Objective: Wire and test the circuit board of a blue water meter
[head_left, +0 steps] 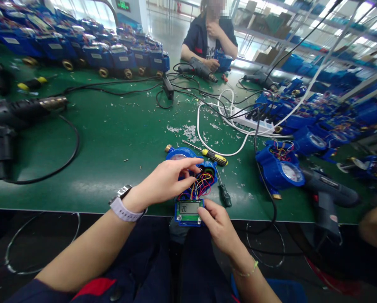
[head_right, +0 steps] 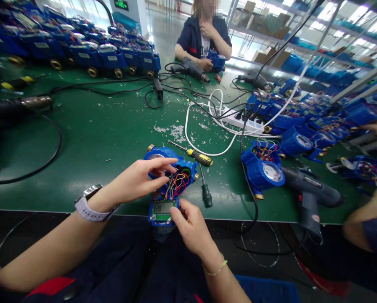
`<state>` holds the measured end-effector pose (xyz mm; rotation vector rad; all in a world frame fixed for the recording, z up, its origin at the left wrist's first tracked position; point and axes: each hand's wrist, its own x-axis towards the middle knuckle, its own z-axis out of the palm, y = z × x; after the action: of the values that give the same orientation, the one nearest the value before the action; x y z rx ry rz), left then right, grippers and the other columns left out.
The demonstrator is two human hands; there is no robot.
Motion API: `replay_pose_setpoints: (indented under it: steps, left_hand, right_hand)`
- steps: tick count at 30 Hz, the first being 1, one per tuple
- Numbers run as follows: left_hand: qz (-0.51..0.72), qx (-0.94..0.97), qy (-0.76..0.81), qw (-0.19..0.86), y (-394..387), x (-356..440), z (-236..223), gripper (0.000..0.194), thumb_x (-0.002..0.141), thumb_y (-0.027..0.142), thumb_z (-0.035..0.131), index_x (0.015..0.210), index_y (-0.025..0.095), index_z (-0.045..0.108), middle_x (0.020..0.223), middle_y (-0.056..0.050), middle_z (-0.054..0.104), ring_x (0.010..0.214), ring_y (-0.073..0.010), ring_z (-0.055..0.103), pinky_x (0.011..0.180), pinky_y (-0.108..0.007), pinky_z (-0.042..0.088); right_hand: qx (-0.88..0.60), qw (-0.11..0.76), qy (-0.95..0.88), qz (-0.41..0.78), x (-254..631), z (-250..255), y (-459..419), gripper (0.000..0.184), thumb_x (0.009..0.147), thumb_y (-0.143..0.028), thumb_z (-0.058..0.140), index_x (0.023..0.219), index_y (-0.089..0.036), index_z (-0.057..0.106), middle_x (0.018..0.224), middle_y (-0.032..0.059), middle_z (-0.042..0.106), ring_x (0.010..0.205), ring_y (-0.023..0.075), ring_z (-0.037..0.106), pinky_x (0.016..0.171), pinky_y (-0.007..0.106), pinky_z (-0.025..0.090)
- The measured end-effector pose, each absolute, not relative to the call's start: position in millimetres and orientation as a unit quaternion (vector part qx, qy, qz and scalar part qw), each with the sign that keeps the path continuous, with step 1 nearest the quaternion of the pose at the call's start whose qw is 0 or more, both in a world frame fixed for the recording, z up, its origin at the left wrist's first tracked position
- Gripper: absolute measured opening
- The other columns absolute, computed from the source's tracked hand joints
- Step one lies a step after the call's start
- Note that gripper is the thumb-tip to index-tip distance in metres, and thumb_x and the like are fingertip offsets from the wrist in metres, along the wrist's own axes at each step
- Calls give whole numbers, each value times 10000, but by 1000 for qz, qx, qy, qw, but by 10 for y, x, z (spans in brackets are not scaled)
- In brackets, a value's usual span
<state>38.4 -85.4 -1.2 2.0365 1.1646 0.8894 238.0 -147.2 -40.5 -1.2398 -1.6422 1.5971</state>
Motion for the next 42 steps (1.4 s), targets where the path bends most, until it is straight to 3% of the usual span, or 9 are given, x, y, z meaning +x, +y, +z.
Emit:
replay_pose_setpoints:
  steps: [2,5,9,13,16,20,28,34,42]
  left_hand:
    - [382,752,424,329,-875,325,-8,413,857,108,557,1269,139,564,1069,-32,687,782,-70,615,740,-187,501]
    - [434,727,446,292,-925,274,-40,274,891,148,562,1158,132,622,1052,-39,680,845,-72,616,777,-173,496]
    - [421,761,443,216,-1014,267,-106,260,934,136,498,1164,146,620,1035,-50,643,942,-105,603,844,-215,486]
    - [237,866,429,98,-1103,323,-116,514,930,86,410,1423,231,429,871,-30,585,720,-165,581,633,-286,493]
    - [107,887,447,53,-1156,377,-99,538,900,98,450,1405,283,450,835,-10,591,640,-203,584,573,-334,486]
    - [106,870,477,65,-1221,403,-125,420,898,110,450,1287,224,557,907,-26,635,729,-228,633,629,-367,526]
    - [261,857,440,60,-1346,373,-355,316,920,117,459,1207,120,591,1025,-70,685,851,-206,662,719,-348,562]
    - [280,829,466,133,-1391,389,-442,298,939,119,430,1163,139,625,1089,-64,676,937,-189,665,791,-323,561]
    - [317,791,482,207,-1427,375,-415,290,948,138,429,1167,177,615,1070,-60,603,915,-137,609,775,-268,513]
  right_hand:
    - [-433,281,-570,639,2413,-444,-1455,393,928,-517,490,801,-145,502,773,34,498,730,164,443,665,266,374]
    - [-413,289,-543,672,2448,-510,-1439,427,924,-551,524,798,-143,509,759,33,497,727,169,461,679,274,388]
    - [-379,309,-507,710,2462,-575,-1434,384,934,-516,554,860,-139,564,794,39,549,751,170,495,723,277,417]
    - [-360,314,-513,713,2474,-578,-1439,350,945,-489,556,890,-143,573,818,38,566,778,169,510,735,267,427]
    - [-370,310,-533,694,2503,-571,-1442,358,943,-494,553,879,-142,567,816,35,549,736,157,485,705,261,415]
    - [-393,300,-541,681,2539,-581,-1428,390,927,-525,551,850,-143,554,794,38,534,744,172,485,709,277,412]
    - [-408,292,-541,675,2568,-606,-1407,444,900,-581,554,787,-156,500,734,26,469,713,171,457,682,282,399]
    - [-404,293,-537,680,2585,-641,-1406,437,905,-560,563,782,-145,503,737,22,461,712,161,445,666,270,372]
    - [-395,311,-503,703,2570,-669,-1411,423,890,-555,597,828,-137,589,776,40,567,717,170,497,687,268,403]
